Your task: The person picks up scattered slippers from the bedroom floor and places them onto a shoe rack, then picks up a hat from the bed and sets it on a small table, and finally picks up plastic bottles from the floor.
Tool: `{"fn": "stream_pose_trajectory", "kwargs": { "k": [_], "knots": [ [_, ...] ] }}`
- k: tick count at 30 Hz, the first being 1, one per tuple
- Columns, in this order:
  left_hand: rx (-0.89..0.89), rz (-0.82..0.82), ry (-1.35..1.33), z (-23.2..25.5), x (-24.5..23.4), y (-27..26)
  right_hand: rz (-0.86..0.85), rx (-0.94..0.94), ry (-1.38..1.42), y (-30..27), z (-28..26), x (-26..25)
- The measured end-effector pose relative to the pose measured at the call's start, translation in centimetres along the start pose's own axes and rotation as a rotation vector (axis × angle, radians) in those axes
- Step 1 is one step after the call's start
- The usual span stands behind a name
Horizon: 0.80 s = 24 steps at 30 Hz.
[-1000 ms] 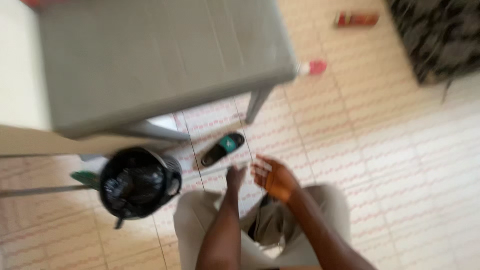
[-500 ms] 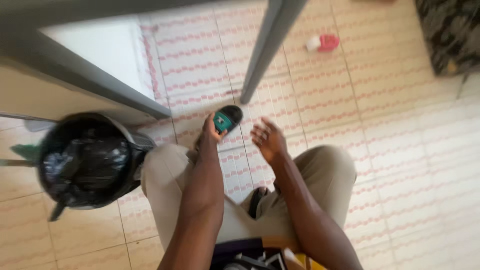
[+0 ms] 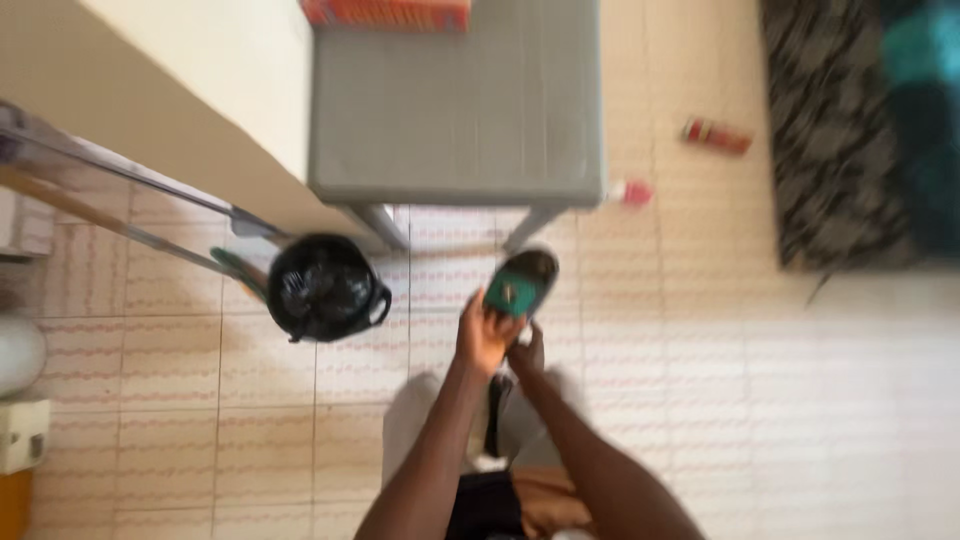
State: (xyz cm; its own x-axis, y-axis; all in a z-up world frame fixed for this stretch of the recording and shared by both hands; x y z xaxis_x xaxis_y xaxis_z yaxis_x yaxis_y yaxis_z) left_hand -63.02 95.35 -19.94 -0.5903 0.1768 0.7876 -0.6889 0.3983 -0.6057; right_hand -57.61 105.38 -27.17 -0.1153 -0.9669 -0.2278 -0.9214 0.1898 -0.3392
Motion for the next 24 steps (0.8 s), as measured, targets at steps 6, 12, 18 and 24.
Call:
{"fn": "stream_pose_trajectory", "kwargs": {
  "k": [6,12,18,24],
  "knots": [
    [0.051,0.152,0.511,1.3,3.5,-14.2,-0.219,0.581,-0.046,-9.8,-8.8,-1.2],
    [0.549,0.405,0.938,9.1,-4.4,-25.2,-0.507,0.562,-0.221,-13.7,-14.5,2.7],
    [0.613,0.594,0.636,12.5,-12.5,-35.9,-0.765,0.572,-0.358,-18.2,-17.3,13.8],
    [0.697,0.599,0.34,14.4,-16.9,-46.1,-0.853,0.614,-0.565,-26.9,-17.8,25.7]
  ]
}}
Point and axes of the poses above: each hand's wrist, its own y-axis towards the middle knuckle, its own x-axis out of the palm, z = x × y, the point moved 7 cm from there along y, towards the middle knuckle, and after that the axes turned 14 degrees about -y, right-handed, at the moved point
